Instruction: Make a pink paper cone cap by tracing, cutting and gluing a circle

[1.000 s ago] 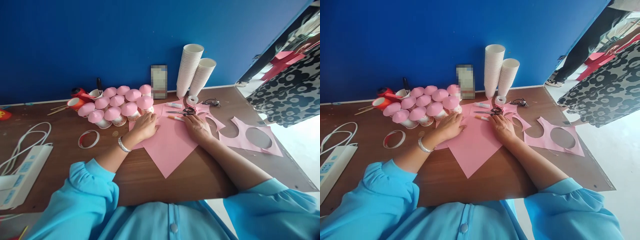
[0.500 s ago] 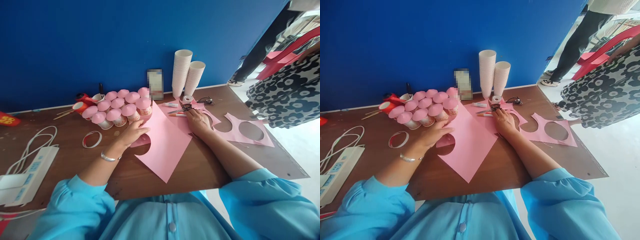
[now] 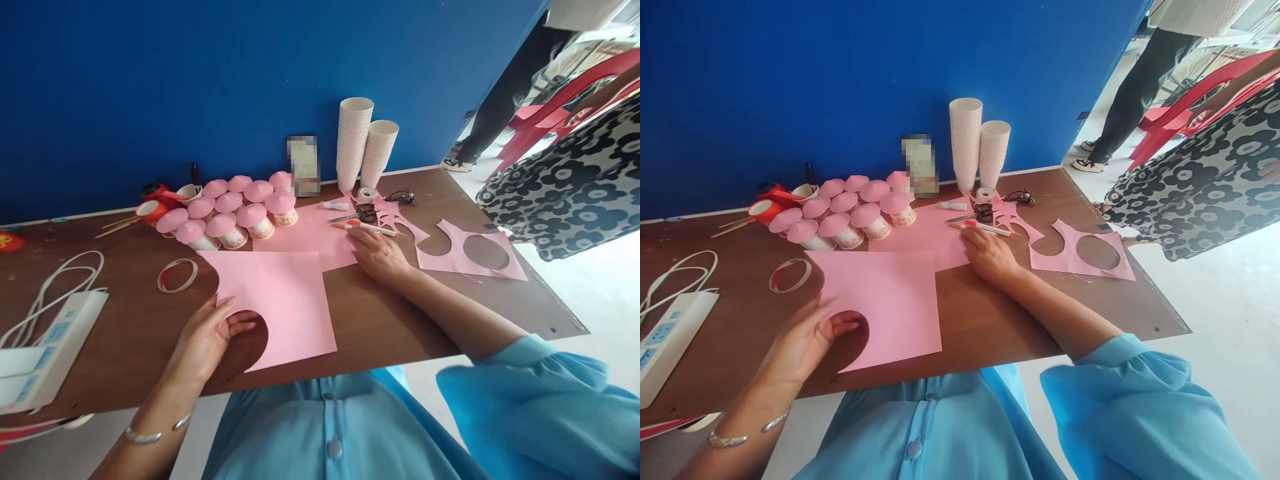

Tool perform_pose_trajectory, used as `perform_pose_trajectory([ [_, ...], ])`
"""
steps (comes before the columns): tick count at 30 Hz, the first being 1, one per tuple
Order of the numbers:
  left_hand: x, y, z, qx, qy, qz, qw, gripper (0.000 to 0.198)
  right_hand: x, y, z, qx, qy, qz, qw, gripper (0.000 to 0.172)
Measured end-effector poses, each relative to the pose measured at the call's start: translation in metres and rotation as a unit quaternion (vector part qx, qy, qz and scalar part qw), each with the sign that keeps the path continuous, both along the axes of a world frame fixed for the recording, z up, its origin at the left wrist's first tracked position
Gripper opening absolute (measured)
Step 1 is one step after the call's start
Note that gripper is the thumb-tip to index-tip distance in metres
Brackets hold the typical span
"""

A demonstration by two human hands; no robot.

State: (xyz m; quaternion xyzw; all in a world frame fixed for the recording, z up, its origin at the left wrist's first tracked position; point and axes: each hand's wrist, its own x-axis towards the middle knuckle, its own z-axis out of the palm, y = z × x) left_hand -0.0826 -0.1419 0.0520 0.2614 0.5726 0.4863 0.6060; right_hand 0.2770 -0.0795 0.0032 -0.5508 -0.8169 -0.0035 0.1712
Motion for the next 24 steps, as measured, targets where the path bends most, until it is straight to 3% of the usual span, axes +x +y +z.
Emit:
perform_pose_trajectory([
  [4,-0.007,-0.004,-0.002,-0.021,-0.013,0.024,0.999,0.039,0.007,-0.052,0.004,-0.036,0.033,0.045,0.998,0.03],
  [6,-0.004,-0.003,-0.003,-0.027,-0.021,0.026,0.999,0.038,0.014,-0.073,0.013,-0.07,0.11,0.065,0.989,0.029],
  [9,0.006,0.002,-0.004,-0.029,-0.042,0.028,0.998,0.038,0.018,-0.085,0.025,-0.067,0.168,0.032,0.983,0.029],
  [12,0.016,0.006,-0.003,-0.011,-0.057,0.01,0.998,0.036,0.007,-0.083,0.024,-0.044,0.149,0.023,0.988,0.028],
  [16,0.016,0.009,-0.001,0.039,-0.046,0.015,0.998,0.029,-0.012,-0.091,0.016,-0.029,0.137,0.129,0.982,0.033],
  [18,0.01,0.008,0.0,0.046,-0.037,0.027,0.998,0.024,-0.009,-0.102,0.017,-0.077,0.167,0.206,0.961,0.032],
  [20,0.002,0.008,-0.001,0.047,-0.032,0.036,0.998,0.021,0.004,-0.113,0.023,-0.178,0.221,0.266,0.921,0.025],
  [21,-0.001,0.008,-0.002,0.047,-0.03,0.041,0.998,0.02,0.012,-0.117,0.027,-0.212,0.237,0.25,0.915,0.03],
  [22,-0.005,0.008,-0.003,0.043,-0.029,0.045,0.998,0.02,0.018,-0.118,0.031,-0.21,0.243,0.197,0.926,0.035],
  [24,-0.009,0.009,-0.005,0.032,-0.025,0.053,0.998,0.019,0.024,-0.116,0.037,-0.105,0.201,0.066,0.972,0.028],
])
